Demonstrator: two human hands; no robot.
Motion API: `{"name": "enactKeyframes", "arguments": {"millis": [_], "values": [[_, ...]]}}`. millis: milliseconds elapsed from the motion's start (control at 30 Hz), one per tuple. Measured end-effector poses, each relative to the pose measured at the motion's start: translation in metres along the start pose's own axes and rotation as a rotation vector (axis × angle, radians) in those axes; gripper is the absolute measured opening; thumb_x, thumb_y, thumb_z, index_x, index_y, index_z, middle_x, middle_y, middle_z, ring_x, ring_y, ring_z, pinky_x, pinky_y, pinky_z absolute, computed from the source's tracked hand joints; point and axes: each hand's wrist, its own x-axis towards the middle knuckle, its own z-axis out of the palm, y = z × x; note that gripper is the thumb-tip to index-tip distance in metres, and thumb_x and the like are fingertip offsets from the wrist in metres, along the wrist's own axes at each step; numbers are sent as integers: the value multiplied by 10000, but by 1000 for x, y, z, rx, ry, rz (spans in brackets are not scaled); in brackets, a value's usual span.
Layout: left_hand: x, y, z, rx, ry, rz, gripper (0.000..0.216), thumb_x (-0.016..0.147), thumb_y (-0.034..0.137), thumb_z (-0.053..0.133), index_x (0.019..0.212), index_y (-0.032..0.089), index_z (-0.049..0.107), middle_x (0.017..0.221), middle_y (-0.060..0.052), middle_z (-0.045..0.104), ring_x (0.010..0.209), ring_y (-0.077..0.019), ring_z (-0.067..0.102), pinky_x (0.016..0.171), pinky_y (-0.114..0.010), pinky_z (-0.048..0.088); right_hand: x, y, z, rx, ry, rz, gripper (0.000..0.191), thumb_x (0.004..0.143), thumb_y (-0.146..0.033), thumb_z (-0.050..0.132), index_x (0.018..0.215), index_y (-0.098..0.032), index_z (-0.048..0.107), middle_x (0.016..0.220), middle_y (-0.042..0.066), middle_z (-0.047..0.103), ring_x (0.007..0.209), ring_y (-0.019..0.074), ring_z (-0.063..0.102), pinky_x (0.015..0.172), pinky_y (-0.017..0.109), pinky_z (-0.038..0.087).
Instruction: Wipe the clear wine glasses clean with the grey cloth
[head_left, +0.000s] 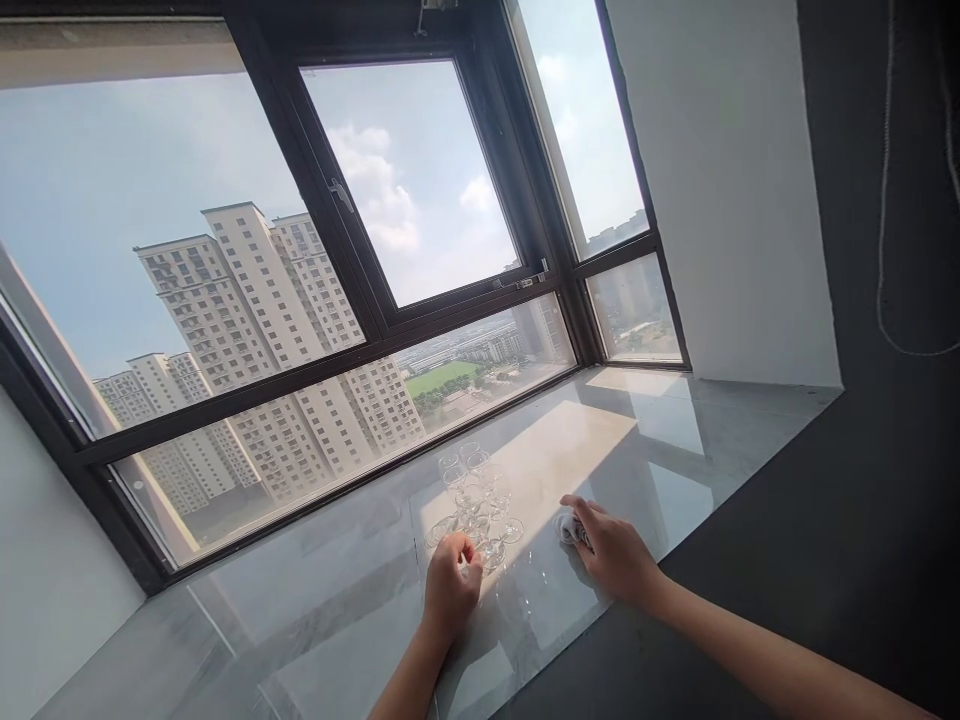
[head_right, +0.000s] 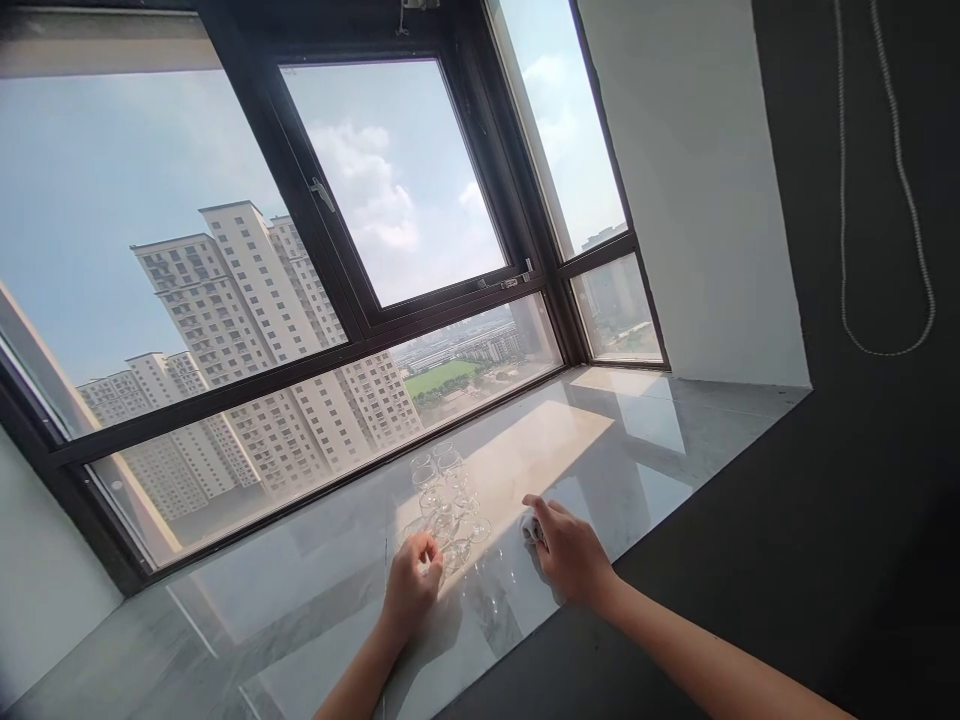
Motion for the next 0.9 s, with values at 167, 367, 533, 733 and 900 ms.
{"name": "enactKeyframes", "arguments": {"millis": [167,367,533,733,900], "values": [[-9,14,-12,-15,-122,208,240,744,184,598,956,241,698,983,-63,619,927,-221,578,828,-383,479,0,2,0,4,5,16,475,825,-92,439,1283,-220,446,1059,87,664,864,208,660,667,276,452],[-15,28,-20,119,-240,218,321,763,234,625,1061,309,717,1049,-57,638,962,-237,576,857,-416,477,1,-1,-3,-19,15,50,450,821,-95,443,1254,-215,462,1056,81,669,837,208,655,651,276,444],[-21,5,-36,226,-249,124,354,793,326,610,1132,275,701,1126,-93,647,1028,-265,581,917,-420,457,2,1,-2,7,38,57,436,820,-96,448,1233,-235,477,1107,72,674,906,212,665,684,280,457],[-25,-72,-79,449,-307,-195,452,856,457,489,1233,275,658,1274,-83,620,1178,-291,537,1035,-454,370,3,7,2,18,43,80,414,836,-114,446,1229,-241,483,1073,74,689,928,224,674,657,273,453],[-24,-129,-106,619,-315,-446,530,880,507,419,1307,254,603,1362,-79,570,1240,-305,501,1059,-464,344,3,8,2,-10,17,90,419,852,-134,430,1259,-234,452,1095,89,671,914,237,666,640,286,447]]}}
